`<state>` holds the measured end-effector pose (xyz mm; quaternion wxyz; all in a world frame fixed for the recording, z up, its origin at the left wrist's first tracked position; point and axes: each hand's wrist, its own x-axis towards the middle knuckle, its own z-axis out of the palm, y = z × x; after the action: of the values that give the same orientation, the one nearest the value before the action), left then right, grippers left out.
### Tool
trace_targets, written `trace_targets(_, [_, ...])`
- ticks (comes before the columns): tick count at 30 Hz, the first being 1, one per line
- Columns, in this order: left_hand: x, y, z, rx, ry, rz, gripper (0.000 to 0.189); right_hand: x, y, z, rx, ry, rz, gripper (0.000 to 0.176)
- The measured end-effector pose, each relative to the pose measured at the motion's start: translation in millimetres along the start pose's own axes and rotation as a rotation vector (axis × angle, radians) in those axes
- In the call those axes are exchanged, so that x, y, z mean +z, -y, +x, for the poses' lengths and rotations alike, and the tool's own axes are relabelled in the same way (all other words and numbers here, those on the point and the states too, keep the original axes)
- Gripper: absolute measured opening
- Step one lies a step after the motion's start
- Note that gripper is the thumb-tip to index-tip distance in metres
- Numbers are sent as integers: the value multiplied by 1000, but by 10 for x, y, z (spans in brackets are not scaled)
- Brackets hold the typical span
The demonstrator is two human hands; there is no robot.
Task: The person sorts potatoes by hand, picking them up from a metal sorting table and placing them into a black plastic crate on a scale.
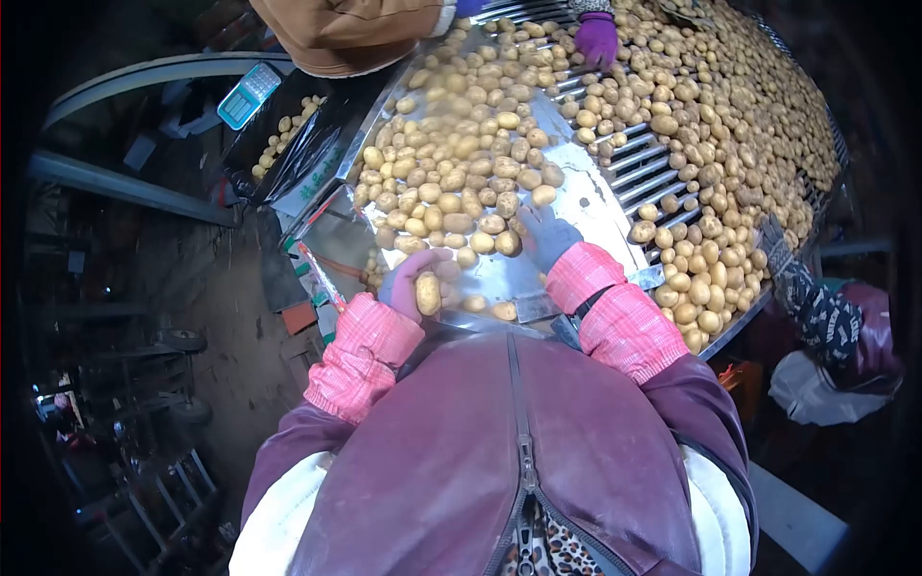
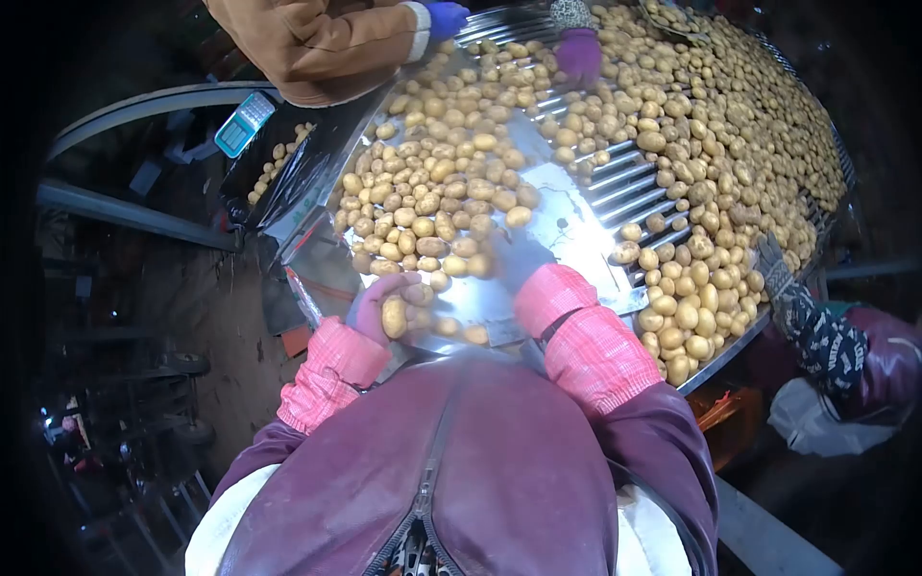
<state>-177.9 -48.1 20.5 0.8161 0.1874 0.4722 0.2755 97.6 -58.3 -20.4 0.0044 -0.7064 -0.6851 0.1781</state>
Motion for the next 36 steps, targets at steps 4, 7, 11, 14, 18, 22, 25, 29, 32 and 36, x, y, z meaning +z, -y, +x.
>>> trace_targets(4, [3, 14, -1, 33, 12, 7, 31, -125, -109, 53, -110, -80, 32, 54])
trace_targets(7, [35, 4, -7, 62, 6, 58, 31, -138, -286, 101, 89, -31, 648, 46])
trace_targets(11, [182, -42, -64, -20, -10, 13, 34, -540, -290, -241, 389, 75, 1557, 44])
trace_targets(14, [125, -21, 32, -21, 9, 37, 35, -566, -251, -398, 309, -28, 1812, 46])
trace_targets(18, [162, -43, 72, -44, 92, 38, 38, -558, -219, -385, 340, 24, 2040, 51])
trace_targets(22, [300, -43, 22, -61, 124, 63, 49, -690, 22, -392, 395, 48, 2048, 48])
trace_targets(25, [382, -50, 127, -142, 287, 32, 65, -877, 351, -380, 319, 97, 1905, 43])
trace_targets(29, [585, -48, 175, -220, 436, -196, 71, -526, 328, -256, -392, -152, 1135, 34])
trace_targets(32, [555, -85, 182, -276, 328, -439, 75, -539, 265, -32, -105, 9, 1202, 42])
trace_targets(36, [179, 17, 333, -187, 482, -367, 75, -557, 98, 565, -77, -38, 575, 44])
